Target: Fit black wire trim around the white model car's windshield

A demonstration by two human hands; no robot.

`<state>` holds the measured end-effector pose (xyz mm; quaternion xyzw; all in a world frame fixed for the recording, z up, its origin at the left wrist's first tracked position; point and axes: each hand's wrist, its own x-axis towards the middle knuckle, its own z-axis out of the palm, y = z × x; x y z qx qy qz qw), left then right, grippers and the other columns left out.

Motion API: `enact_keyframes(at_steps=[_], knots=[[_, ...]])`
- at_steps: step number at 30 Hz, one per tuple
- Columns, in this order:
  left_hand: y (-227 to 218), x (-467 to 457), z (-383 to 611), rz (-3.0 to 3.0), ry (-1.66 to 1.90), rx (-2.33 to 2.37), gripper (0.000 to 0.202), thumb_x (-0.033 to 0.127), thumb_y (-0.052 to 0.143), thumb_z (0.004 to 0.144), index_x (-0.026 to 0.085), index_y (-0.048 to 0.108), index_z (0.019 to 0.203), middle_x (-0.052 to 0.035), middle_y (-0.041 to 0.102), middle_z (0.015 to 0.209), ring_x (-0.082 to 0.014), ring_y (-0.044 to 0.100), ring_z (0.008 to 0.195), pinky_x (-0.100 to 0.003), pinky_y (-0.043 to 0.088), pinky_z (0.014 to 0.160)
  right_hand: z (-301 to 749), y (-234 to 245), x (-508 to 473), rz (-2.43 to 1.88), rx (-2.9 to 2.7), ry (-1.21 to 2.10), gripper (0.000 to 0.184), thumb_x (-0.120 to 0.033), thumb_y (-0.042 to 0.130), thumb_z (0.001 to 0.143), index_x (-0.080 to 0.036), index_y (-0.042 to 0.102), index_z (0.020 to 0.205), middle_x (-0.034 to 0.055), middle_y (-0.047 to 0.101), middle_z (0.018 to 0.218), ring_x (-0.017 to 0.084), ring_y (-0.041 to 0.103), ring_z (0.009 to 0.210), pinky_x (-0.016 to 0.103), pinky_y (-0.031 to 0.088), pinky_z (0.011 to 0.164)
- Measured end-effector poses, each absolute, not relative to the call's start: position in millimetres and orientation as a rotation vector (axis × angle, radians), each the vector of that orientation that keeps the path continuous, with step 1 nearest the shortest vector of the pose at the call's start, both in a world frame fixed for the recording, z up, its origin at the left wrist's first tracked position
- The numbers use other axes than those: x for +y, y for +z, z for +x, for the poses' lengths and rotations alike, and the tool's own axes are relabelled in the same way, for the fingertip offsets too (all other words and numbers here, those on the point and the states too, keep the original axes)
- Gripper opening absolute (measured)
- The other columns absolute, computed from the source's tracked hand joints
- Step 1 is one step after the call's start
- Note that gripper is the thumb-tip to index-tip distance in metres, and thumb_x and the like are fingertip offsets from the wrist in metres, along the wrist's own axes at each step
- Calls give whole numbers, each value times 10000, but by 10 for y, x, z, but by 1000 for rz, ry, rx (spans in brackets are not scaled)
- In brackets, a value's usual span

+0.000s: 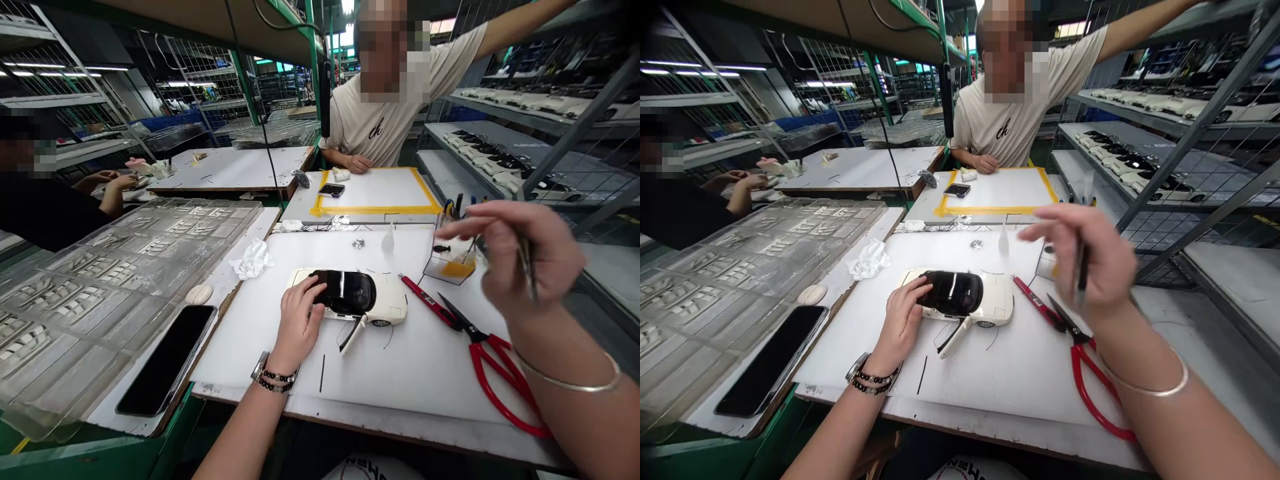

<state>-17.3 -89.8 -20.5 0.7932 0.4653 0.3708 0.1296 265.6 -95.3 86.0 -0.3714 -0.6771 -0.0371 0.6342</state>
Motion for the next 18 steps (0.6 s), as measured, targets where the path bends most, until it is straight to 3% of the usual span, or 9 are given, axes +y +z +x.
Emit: enact_keyframes(at_steps=[3, 6, 10, 14, 18], knots=[[-194, -924, -191, 2159, 1227, 1314, 411, 455, 257, 959, 219, 559, 1108, -82, 514, 1236, -243, 450, 1172, -447, 339, 993, 3185, 865, -876, -1334, -1422, -364, 182, -218, 579, 832, -208, 660, 995, 68, 672, 961, 173, 626, 862, 300, 459, 756], [-183, -945, -213, 2060, 1356, 1338, 382, 432, 270, 958, 217, 582, 1014, -75, 539, 1152, -244, 473, 1125, -442, 345, 962, 3607, 653, -788, -1730, -1485, -335, 367, -288, 673, 742, -227, 638, 1102, 80, 678, 978, 201, 613, 805, 310, 438, 685], [-174, -957, -228, 2044, 1421, 1381, 340, 378, 287, 958, 220, 587, 930, -55, 568, 1073, -237, 496, 1073, -434, 329, 937, 3734, 370, -732, -1737, -1590, -228, 327, -310, 640, 758, -225, 656, 1073, 56, 694, 950, 169, 608, 728, 271, 438, 647], [-181, -963, -238, 2032, 1485, 1339, 303, 330, 307, 957, 212, 580, 900, -48, 588, 1013, -220, 516, 1030, -410, 345, 909, 3588, 270, -669, -1678, -1520, -358, 216, -306, 594, 773, -212, 685, 944, 34, 687, 797, 175, 587, 721, 297, 437, 737], [-178, -973, -237, 1999, 1535, 1342, 313, 303, 304, 956, 206, 579, 844, -45, 605, 956, -216, 529, 997, -406, 351, 895, 3571, 232, -621, -1624, -1436, -492, 205, -311, 589, 762, -191, 665, 910, 49, 676, 771, 205, 593, 748, 341, 436, 789]])
